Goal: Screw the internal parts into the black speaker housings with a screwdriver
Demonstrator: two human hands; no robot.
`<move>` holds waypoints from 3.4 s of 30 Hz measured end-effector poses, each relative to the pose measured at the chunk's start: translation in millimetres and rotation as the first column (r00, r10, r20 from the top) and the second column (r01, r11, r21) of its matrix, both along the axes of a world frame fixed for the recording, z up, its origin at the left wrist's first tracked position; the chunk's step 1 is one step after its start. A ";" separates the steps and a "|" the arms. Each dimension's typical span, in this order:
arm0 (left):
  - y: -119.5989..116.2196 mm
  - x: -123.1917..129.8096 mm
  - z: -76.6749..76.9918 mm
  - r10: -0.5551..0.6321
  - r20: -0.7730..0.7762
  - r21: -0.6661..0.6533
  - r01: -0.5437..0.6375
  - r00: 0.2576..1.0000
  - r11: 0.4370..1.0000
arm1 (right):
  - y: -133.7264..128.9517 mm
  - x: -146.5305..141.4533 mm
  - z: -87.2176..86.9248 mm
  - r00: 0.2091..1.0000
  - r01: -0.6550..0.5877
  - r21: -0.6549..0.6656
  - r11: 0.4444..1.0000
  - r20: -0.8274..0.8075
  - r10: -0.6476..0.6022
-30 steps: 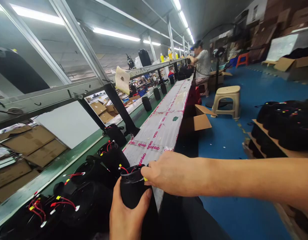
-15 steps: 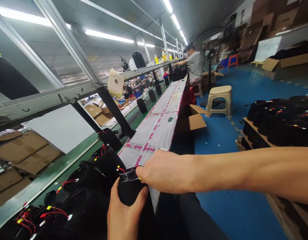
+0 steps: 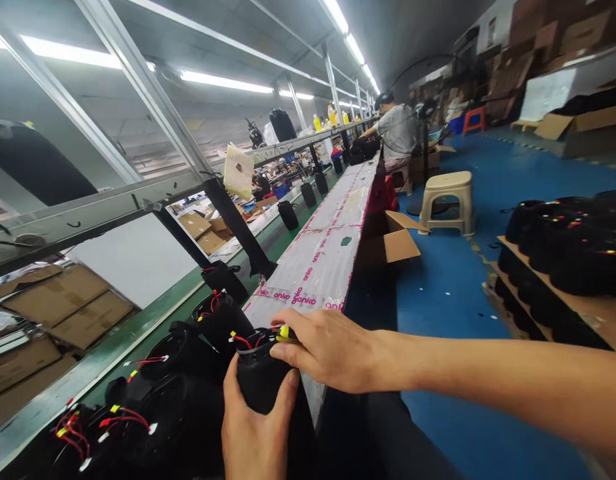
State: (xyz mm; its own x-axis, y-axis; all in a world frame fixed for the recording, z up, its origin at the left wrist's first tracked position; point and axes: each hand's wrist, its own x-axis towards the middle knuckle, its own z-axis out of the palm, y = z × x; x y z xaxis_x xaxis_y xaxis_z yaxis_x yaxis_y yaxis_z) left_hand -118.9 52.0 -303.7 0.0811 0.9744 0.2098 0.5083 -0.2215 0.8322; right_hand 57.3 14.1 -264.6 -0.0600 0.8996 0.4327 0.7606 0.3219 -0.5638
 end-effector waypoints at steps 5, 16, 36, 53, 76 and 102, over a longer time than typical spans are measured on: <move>2.8 -7.1 -3.0 -0.186 0.319 -0.068 0.218 0.929 0.974 | 7.7 9.6 -9.9 0.989 -0.039 -0.021 0.999 -0.142 0.035; 15.0 -9.2 11.1 -0.240 0.309 -0.009 0.255 0.920 0.967 | -4.2 10.6 -15.8 0.997 -0.025 0.178 0.984 -0.070 0.038; 16.0 -3.6 11.0 -0.169 0.166 -0.002 0.172 0.971 0.985 | -2.1 7.8 -11.2 0.748 -0.086 0.238 0.968 0.657 -0.095; 12.0 -0.8 11.5 -0.119 0.104 0.013 0.119 0.987 0.993 | -3.8 9.4 -14.4 0.721 -0.056 0.245 0.968 0.680 -0.131; 20.1 -1.4 10.9 -0.098 0.105 -0.024 0.101 0.990 0.995 | 19.3 15.9 -7.4 0.794 -0.172 0.183 0.968 0.608 0.027; 29.3 -13.6 9.0 -0.281 0.220 -0.022 0.293 0.934 0.956 | 28.5 24.6 -30.2 0.786 -0.198 0.355 0.914 0.615 -0.069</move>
